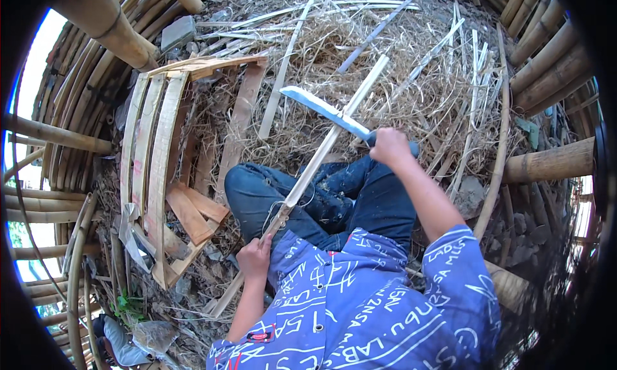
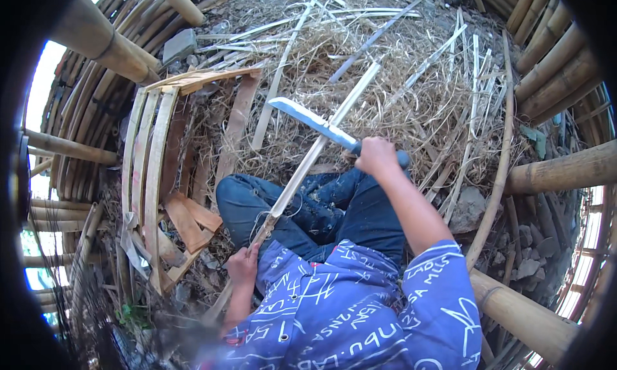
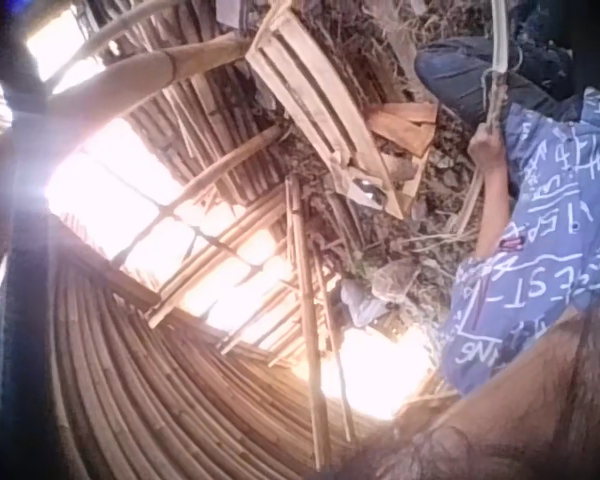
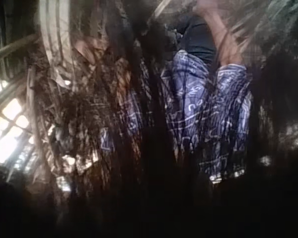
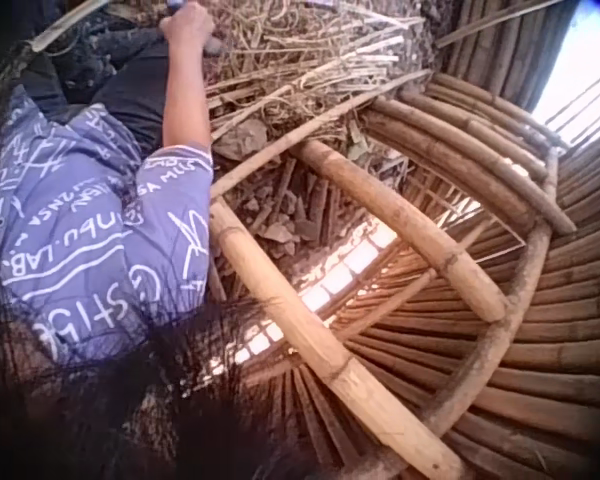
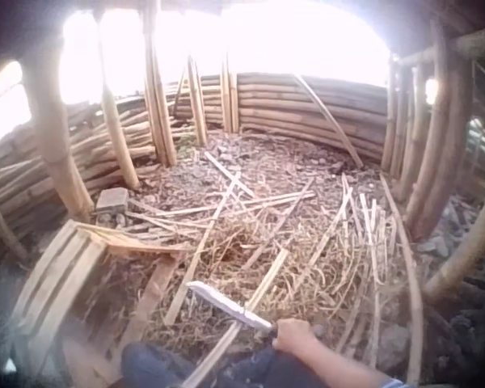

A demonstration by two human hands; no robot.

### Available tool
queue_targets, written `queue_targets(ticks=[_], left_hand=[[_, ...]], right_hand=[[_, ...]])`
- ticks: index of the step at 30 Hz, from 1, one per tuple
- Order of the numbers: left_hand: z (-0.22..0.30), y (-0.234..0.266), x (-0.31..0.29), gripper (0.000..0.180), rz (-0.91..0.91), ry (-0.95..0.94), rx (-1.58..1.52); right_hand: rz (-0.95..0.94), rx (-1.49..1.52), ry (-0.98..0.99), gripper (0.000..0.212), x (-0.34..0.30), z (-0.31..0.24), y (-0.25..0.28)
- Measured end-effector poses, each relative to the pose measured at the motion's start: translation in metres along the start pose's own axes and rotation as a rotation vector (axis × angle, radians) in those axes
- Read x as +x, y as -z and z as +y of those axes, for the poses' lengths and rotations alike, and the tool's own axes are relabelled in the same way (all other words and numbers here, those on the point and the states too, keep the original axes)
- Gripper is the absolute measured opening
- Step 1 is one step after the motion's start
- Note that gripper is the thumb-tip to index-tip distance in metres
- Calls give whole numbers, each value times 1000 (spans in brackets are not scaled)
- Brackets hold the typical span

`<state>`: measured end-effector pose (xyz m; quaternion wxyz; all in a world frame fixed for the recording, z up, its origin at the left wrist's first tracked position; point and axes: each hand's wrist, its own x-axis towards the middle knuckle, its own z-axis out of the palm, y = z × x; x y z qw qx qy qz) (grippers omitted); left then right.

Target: The person uses a machete to shave and refine a thin strip of bamboo while sitting in a bamboo structure. They then pick up a plastic bag filled with wood shavings and pour them onto the dirt floor.

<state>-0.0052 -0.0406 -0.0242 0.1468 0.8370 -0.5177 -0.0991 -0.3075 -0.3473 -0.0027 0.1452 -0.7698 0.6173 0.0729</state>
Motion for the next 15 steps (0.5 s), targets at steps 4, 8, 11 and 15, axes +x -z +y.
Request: queue_targets(ticks=[4,8,11,15], left_hand=[[-7,-9,-5,52,17,-5,-23],[-12,-10,-10,55,34,17,-20],[-10,-8,-12,55,58,7,1],[7,0,-2,54,17,-11,-9]], right_hand=[[-29,150,180,25,-27,-37,-3],[-145,-22,381,23,-31,-60,6],[-113,-103,178,29,4,-30,15],[66,31,-47,23,22,13,14]])
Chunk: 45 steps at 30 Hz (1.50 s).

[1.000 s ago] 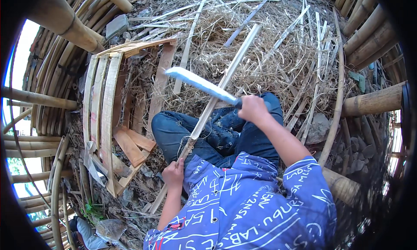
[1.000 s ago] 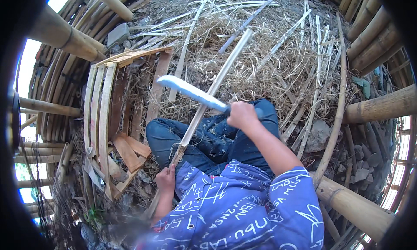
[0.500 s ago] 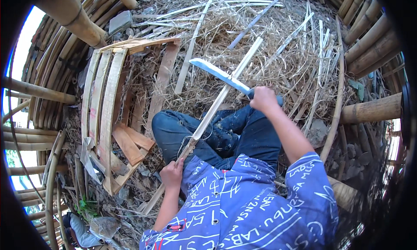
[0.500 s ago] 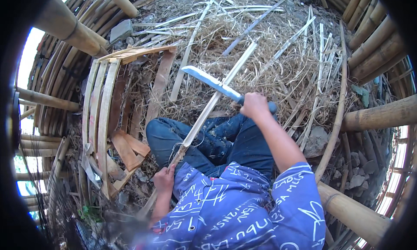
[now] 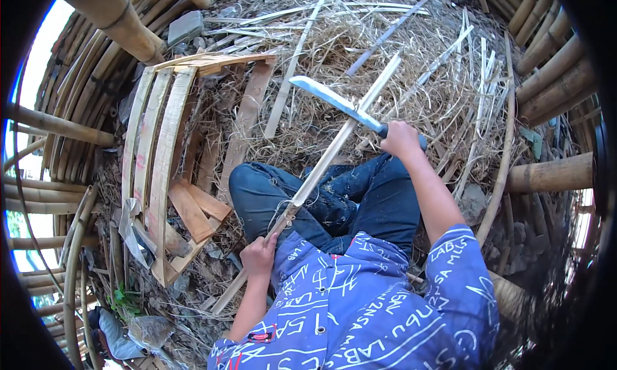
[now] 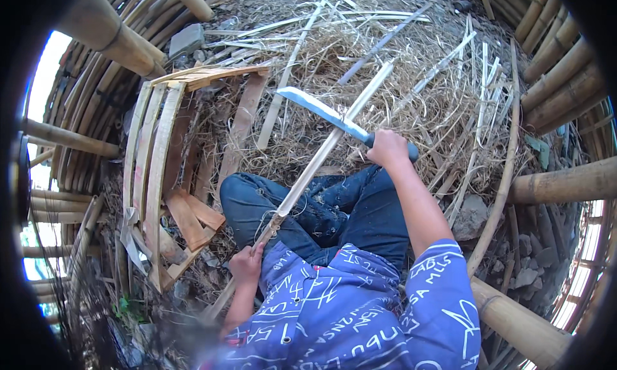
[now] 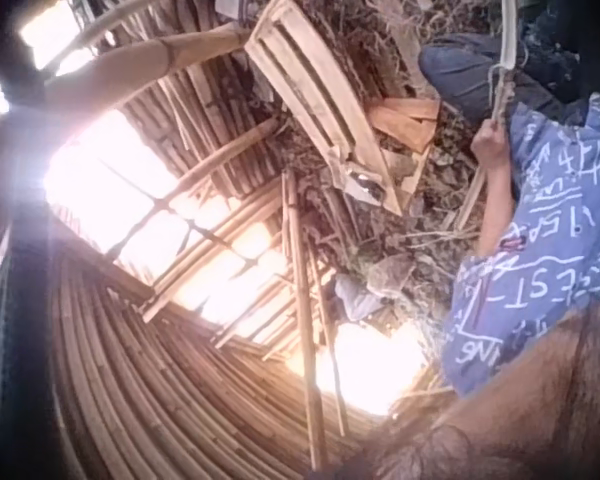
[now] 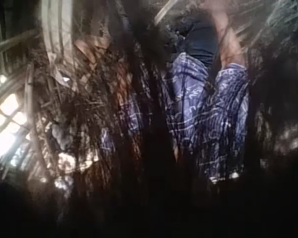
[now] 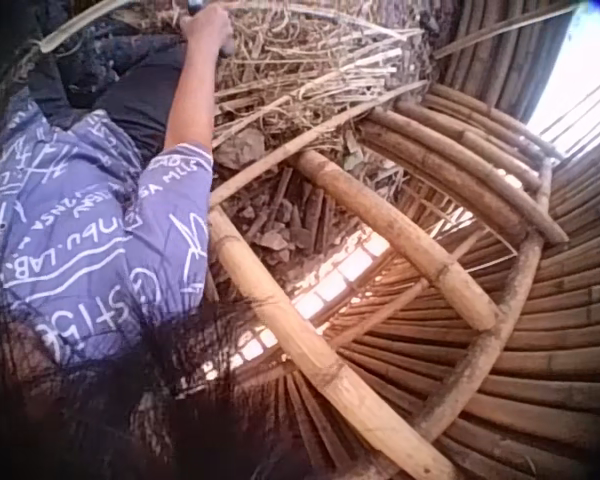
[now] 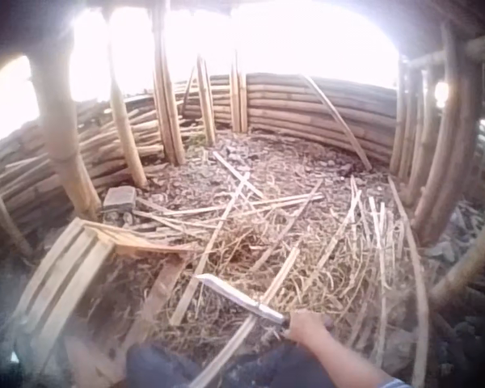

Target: The person uses a machete to shave and refine a thin strip of bamboo while sitting in a bamboo structure. They then pick up a plastic bag filled with wood shavings and pour them onto the dirt floor.

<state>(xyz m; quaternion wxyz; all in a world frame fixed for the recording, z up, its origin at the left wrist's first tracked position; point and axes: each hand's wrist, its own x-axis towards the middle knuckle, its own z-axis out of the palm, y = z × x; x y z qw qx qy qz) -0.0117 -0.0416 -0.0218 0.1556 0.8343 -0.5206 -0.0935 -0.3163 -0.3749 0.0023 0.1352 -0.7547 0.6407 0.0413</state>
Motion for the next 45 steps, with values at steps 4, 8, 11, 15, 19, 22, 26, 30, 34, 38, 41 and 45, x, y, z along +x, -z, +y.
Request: queue_targets(ticks=[4,8,11,15,19,22,26,30,34,38,41,45], left_hand=[[-9,-4,-2,55,9,-36,-2],[-17,-10,-6,56,16,-13,-31],[-19,-11,-7,56,28,-8,-43],[-12,-5,-4,56,20,-36,7],[-2,2,6,56,5,-53,11],[-10,-3,-1,56,18,-65,44],[-16,-9,-6,56,30,-45,10],[-20,-9,-8,55,53,-41,12],[-10,-5,-4,54,39,-28,4],[-9,-2,-2,54,27,-62,47],[-12,-5,-3,52,40,-63,21],[-22,-11,-10,52,52,-31,-22]], right_hand=[[-49,34,67,23,-23,-25,-4],[-130,79,332,25,-52,-53,-9],[-191,-30,383,25,-40,-50,8],[-103,-72,77,24,8,1,21],[34,-20,-114,24,13,20,8],[-38,9,18,25,-10,-11,5],[-151,69,283,26,-42,-45,-10],[-213,-35,334,27,-30,-39,-3],[-88,27,-50,26,13,23,1],[-11,120,-193,25,16,40,11],[-111,157,-61,24,-8,10,12],[-222,74,140,29,-29,-24,-6]])
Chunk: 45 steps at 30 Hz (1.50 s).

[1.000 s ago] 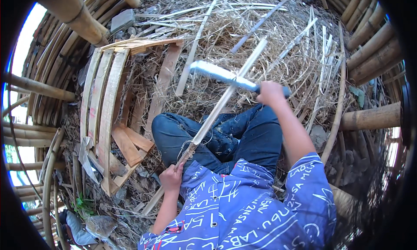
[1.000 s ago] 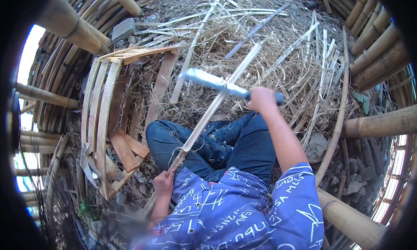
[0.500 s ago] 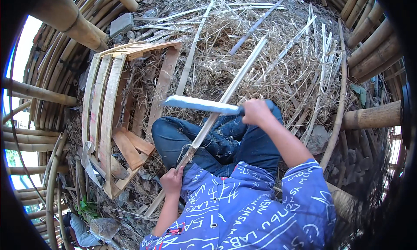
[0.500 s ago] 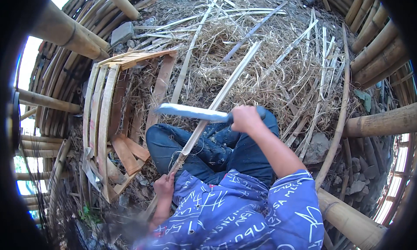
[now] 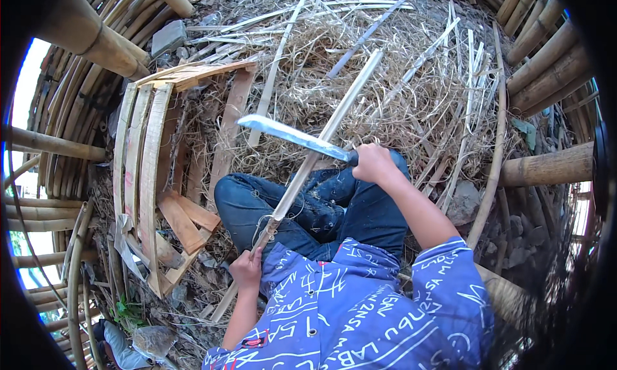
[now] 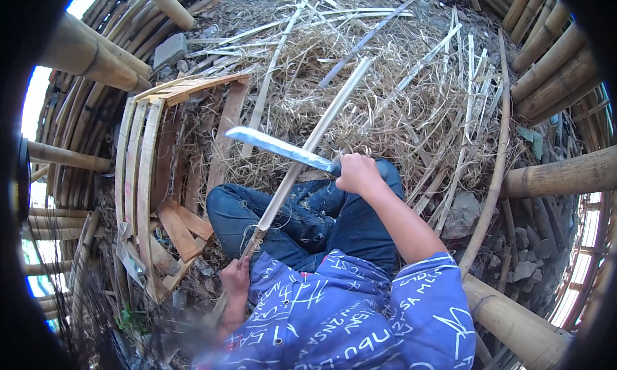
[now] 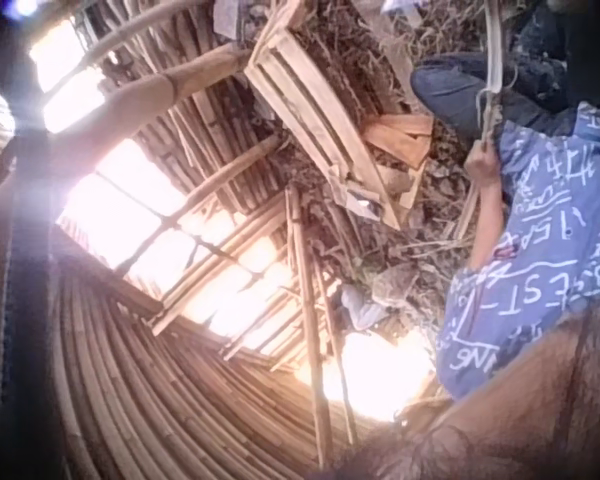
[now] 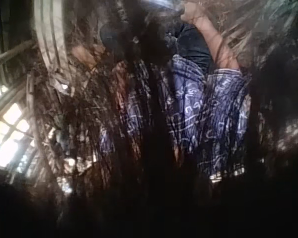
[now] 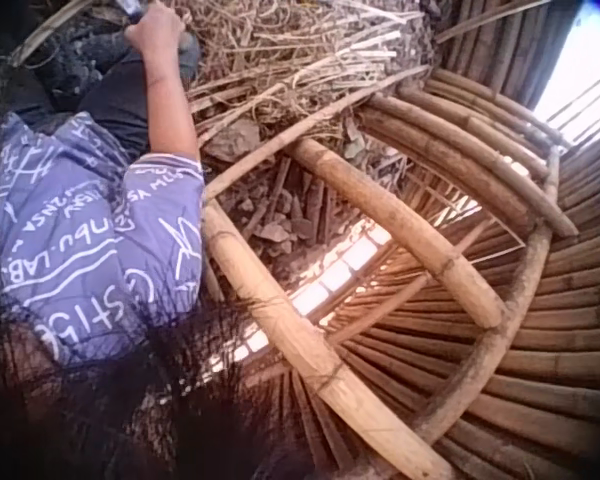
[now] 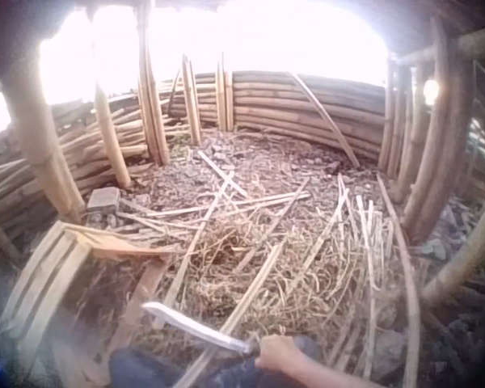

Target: The person uses a machete to shave and refine a thin strip of bamboo while sitting in a bamboo structure. They then pick up a plastic bag filled with wood shavings and pour them onto the dirt floor.

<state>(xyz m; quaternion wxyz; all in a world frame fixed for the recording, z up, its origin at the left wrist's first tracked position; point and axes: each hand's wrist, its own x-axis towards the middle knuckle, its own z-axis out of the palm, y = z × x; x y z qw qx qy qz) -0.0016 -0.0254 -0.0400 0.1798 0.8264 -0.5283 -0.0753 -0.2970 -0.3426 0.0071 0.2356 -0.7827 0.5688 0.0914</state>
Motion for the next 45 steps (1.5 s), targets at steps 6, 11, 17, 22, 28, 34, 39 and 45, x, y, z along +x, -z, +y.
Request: queue_targets(ticks=[6,11,17,22,28,34,39,45], left_hand=[[9,3,3,52,-40,26,-7],[3,-2,7,51,-36,-12,16],[1,6,4,51,-32,17,-4],[2,8,6,53,-73,13,72],[-7,-3,10,53,-96,-6,41],[-15,-6,0,55,-116,82,-55],[-3,0,12,54,-133,87,-49],[0,-2,15,52,-124,64,-25]], right_hand=[[179,30,-296,23,33,72,24],[273,32,-353,26,34,88,33],[27,31,36,25,11,2,2],[-32,-130,-145,27,53,42,26],[158,45,-293,23,84,114,37],[110,82,-28,23,58,25,19],[92,-203,69,24,86,52,27],[298,-51,-171,19,126,109,25]])
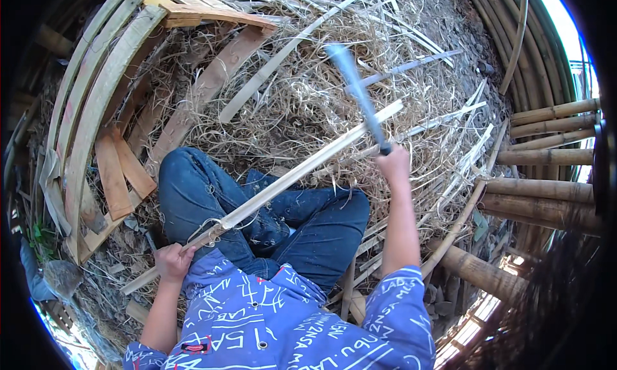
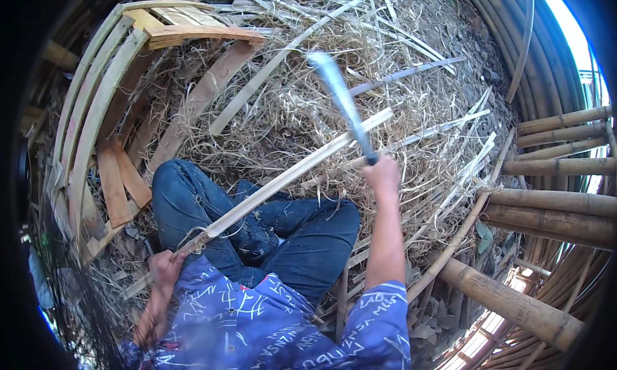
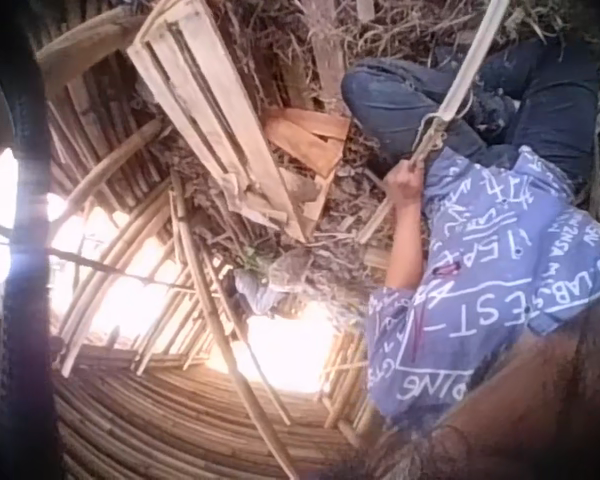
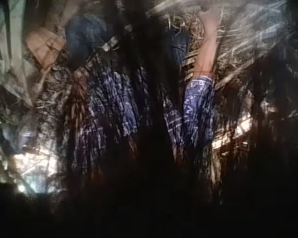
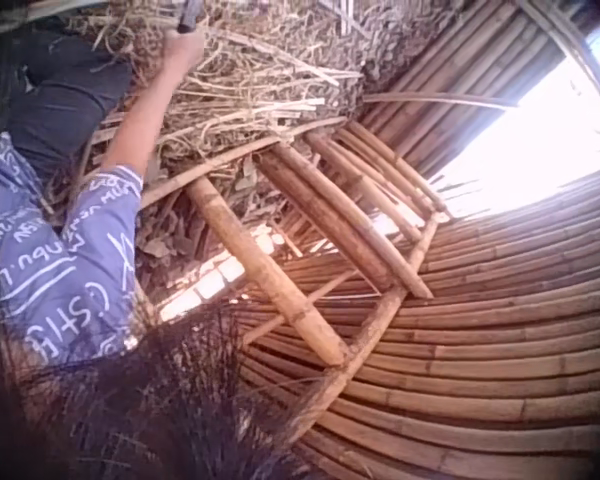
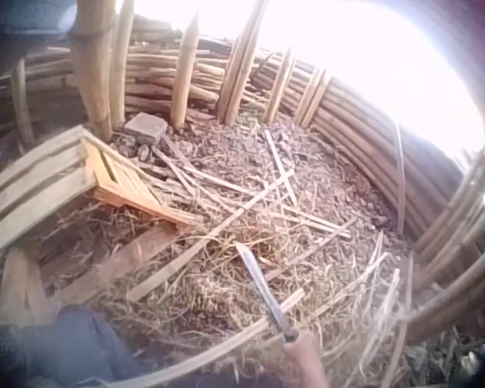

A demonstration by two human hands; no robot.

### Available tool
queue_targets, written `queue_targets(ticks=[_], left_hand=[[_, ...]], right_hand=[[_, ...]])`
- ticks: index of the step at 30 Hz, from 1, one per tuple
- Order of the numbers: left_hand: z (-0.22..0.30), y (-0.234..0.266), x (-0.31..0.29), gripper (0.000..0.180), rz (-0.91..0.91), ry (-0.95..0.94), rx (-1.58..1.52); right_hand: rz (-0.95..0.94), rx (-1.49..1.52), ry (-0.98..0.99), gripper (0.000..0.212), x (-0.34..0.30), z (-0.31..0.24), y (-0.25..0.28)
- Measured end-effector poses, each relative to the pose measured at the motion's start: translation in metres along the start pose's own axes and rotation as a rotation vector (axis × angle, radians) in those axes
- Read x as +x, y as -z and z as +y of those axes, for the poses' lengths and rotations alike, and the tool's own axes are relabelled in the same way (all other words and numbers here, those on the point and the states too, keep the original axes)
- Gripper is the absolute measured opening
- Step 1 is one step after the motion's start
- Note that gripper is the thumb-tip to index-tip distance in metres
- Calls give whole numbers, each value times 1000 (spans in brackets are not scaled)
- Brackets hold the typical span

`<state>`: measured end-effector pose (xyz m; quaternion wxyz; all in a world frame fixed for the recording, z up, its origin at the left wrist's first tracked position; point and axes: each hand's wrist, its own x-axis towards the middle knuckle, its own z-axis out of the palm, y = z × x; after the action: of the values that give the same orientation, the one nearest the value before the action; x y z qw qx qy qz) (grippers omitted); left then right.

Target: The person uses a machete to shave and refine a thin strip of bamboo while sitting in a bamboo structure. They then pick up a plastic bag filled with wood shavings and pour them onto the dirt floor.

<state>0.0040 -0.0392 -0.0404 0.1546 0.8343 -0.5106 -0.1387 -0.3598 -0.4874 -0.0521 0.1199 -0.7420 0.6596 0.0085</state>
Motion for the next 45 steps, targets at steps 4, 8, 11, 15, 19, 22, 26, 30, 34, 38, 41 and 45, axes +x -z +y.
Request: queue_targets(ticks=[4,8,11,15,19,22,26,30,34,38,41,45], left_hand=[[-9,2,-6,53,13,-11,23],[-16,-3,-9,55,21,7,-24],[-23,-10,-16,56,42,13,-38],[-13,-7,-9,56,48,-22,-38],[-15,-9,-8,57,59,-54,5],[-19,-13,-10,58,55,-28,-43],[-29,-16,-20,58,58,-4,-60],[-15,-8,-10,57,51,-5,-34],[-17,-3,-8,56,18,-28,-10],[-19,-8,-8,59,80,-53,-23],[-17,-11,-12,60,92,31,-71],[-5,-2,-9,59,71,123,-71]], right_hand=[[-49,-24,-44,22,4,-16,29],[-11,-55,61,21,-21,-44,32],[-71,-54,171,23,-32,-65,50],[-55,-126,-56,26,16,-20,65],[-42,-136,-76,25,23,-3,51],[-20,-93,32,24,-2,-28,64],[-28,-115,170,23,0,-34,73],[-104,-180,-92,25,40,4,89],[44,-236,-104,28,40,33,80],[89,75,-52,23,4,15,97],[155,218,-22,22,-33,-12,90],[7,19,136,21,-100,-65,47]])
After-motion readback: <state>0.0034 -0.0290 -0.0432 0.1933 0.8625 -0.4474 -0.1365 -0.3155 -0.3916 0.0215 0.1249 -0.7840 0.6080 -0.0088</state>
